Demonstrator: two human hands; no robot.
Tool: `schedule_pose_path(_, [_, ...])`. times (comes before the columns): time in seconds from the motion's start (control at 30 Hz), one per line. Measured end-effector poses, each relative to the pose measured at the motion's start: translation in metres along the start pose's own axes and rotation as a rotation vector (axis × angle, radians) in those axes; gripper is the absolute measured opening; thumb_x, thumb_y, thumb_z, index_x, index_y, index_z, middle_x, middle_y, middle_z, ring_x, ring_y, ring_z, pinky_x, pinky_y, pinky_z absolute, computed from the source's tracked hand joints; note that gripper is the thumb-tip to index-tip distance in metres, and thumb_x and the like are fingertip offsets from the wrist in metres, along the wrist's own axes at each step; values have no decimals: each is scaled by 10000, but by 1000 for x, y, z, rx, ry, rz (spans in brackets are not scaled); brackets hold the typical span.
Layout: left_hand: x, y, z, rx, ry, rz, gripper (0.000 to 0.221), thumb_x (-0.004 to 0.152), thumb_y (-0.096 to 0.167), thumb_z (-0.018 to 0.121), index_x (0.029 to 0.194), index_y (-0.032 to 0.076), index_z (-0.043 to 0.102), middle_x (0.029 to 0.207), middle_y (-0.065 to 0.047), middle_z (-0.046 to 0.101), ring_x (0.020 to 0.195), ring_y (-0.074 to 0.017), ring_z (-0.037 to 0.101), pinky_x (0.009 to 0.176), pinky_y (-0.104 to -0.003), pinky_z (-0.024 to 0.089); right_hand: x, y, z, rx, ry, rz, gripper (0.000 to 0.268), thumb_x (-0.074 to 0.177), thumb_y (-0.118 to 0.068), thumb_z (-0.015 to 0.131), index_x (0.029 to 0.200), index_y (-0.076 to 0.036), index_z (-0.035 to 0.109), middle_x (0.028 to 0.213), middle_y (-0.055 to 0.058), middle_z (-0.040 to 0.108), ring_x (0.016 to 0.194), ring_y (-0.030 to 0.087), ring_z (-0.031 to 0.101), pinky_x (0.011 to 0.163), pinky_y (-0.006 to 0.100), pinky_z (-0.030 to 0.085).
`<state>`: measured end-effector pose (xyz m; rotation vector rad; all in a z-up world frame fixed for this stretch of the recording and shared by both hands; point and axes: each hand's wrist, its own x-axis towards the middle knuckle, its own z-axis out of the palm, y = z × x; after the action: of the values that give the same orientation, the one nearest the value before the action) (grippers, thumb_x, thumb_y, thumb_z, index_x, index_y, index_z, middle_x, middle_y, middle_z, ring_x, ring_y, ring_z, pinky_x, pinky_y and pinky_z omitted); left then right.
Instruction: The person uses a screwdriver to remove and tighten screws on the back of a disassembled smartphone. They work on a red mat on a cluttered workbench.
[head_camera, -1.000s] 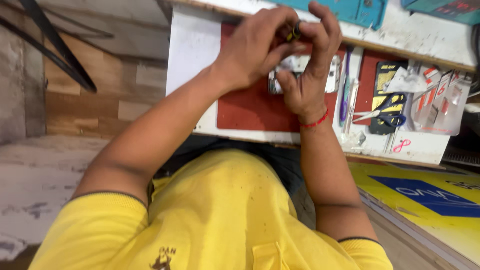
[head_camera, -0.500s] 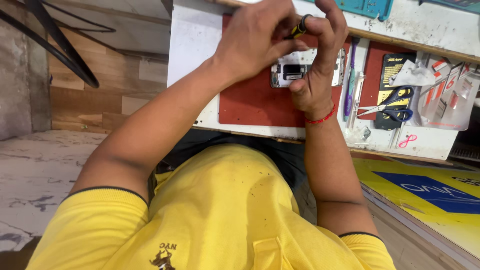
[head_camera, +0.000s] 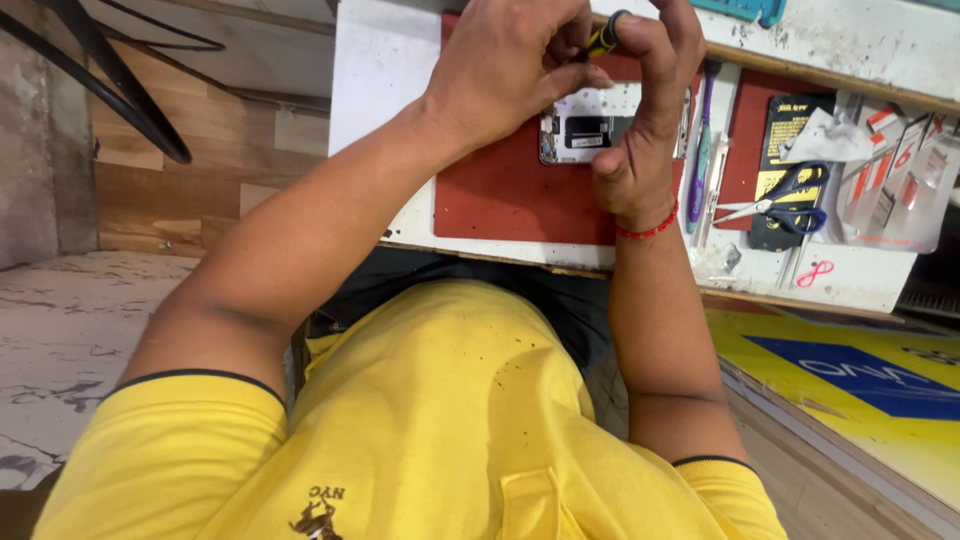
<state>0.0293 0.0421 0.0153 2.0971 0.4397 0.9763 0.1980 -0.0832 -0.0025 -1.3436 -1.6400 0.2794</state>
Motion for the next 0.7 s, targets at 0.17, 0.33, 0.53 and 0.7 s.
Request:
schedule_pose_path(0.17, [2,-1,-1,70,-75,44,285,906,107,860,1062,62,626,921,-112,725,849,-291,721,728,-397,545,2,0,-2,-29,5,-5,901,925,-848,405,1578,-231,474,1651,91,368,1548,254,353,1265,391,281])
schedule_pose_path(0.33, [1,1,-2,62,-61,2,322,889,90,850,1093,43,606,900,-98,692,832,-275,709,719,-385,534,2,1,-1,17,12,-27,882,941,-830,422,1584,-229,473,1652,86,370,1512,250,341,1267,392,284])
schedule_pose_path(0.53, [-5,-1,1,81,-8,-6,416,828,152,914,1049,63,574,889,-70,662,811,-241,694,718,-380,538,4,-12,-2,-3,20,-25,781,980,-734,479,1527,-177,492,1598,95,412,1493,257,418,1210,371,356])
schedule_pose_path(0.7, [-23,9,-12,343,-113,-115,815,663,436,974,1299,75,615,1213,-88,629,1115,-331,569,893,-445,504,37,-35,-6,59,8,-13,400,1098,-206,784,1284,-57,463,1247,128,642,1129,257,702,946,380,603])
